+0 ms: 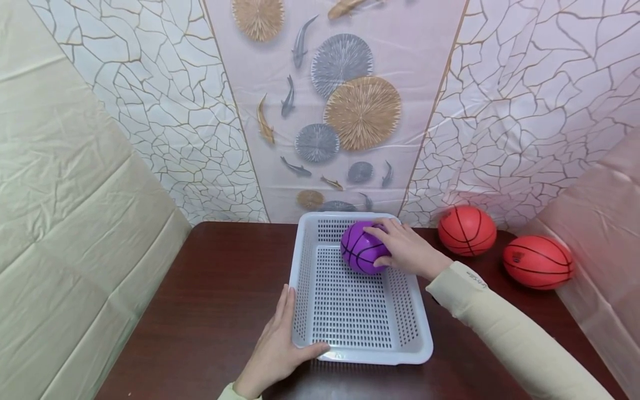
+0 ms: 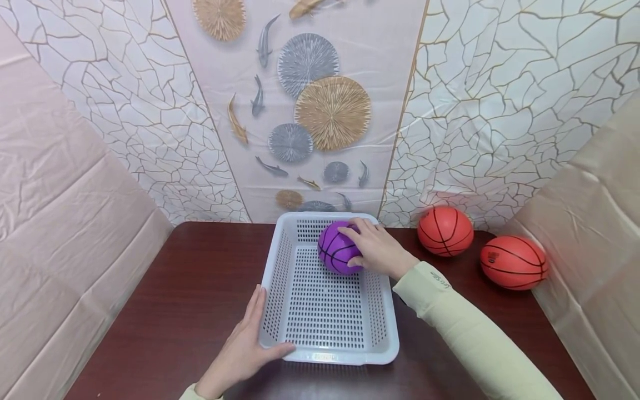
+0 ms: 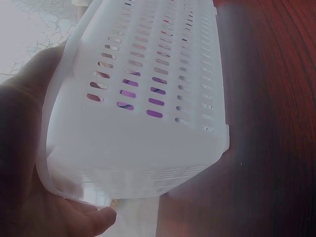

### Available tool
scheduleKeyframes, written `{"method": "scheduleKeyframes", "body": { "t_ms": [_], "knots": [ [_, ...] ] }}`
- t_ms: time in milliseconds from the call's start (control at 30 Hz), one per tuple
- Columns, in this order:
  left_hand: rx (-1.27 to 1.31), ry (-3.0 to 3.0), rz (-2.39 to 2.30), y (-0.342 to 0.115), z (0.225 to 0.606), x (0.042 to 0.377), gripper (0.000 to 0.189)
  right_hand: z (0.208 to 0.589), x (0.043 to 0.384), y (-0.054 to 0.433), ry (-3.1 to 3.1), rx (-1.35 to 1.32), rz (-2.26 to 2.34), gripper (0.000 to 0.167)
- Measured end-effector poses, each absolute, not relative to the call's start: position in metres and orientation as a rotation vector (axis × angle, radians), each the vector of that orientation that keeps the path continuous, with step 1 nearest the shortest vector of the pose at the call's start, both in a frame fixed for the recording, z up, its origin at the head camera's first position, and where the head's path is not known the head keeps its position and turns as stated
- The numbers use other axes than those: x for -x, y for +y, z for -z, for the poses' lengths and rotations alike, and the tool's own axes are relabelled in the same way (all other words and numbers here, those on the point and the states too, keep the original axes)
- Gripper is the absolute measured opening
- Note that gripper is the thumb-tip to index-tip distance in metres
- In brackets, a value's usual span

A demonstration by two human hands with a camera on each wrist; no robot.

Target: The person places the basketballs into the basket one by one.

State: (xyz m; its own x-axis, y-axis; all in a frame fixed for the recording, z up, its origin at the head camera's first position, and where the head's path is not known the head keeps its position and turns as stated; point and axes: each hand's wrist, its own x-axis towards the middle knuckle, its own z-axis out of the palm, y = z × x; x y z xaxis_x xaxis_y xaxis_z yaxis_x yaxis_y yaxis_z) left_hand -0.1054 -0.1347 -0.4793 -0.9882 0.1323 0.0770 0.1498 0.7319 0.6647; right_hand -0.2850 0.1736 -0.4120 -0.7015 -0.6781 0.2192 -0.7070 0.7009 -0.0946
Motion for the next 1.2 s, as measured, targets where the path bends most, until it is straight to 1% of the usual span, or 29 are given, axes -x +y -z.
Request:
{"method": "scheduleKeyframes", "body": {
  "t_ms": [267, 533, 600, 733, 800, 967, 1100, 1200],
  "knots": [
    [0.231, -2.907, 1.115, -0.133, 0.48, 0.105, 0.129, 0.396, 0.275, 0.194, -2.728, -0.985, -0.304, 0.077],
    [0.205, -2.921, 1.116, -0.132, 0.479, 0.105, 0.129, 0.376, 0.265, 0.241, -2.632, -0.763, -0.388, 0.076],
    [0.205, -2.921, 1.12, -0.132, 0.48, 0.105, 0.129, 0.373, 0.262, 0.255, -2.605, -0.688, -0.409, 0.08],
    [0.211, -2.92, 1.118, -0.132, 0.48, 0.105, 0.129, 0.37, 0.256, 0.284, -2.59, -0.493, -0.453, 0.093],
    [0.211, -2.921, 1.117, -0.132, 0.48, 0.105, 0.129, 0.369, 0.253, 0.299, -2.61, -0.367, -0.476, 0.098],
    [0.206, -2.917, 1.117, -0.132, 0.481, 0.105, 0.129, 0.375, 0.243, 0.335, -2.655, -0.06, -0.521, 0.101],
    [0.209, -2.913, 1.117, -0.132, 0.482, 0.106, 0.129, 0.387, 0.237, 0.362, -2.705, 0.103, -0.511, 0.103],
    [0.21, -2.914, 1.12, -0.133, 0.482, 0.105, 0.129, 0.399, 0.233, 0.379, -2.741, 0.177, -0.496, 0.103]
  ]
}}
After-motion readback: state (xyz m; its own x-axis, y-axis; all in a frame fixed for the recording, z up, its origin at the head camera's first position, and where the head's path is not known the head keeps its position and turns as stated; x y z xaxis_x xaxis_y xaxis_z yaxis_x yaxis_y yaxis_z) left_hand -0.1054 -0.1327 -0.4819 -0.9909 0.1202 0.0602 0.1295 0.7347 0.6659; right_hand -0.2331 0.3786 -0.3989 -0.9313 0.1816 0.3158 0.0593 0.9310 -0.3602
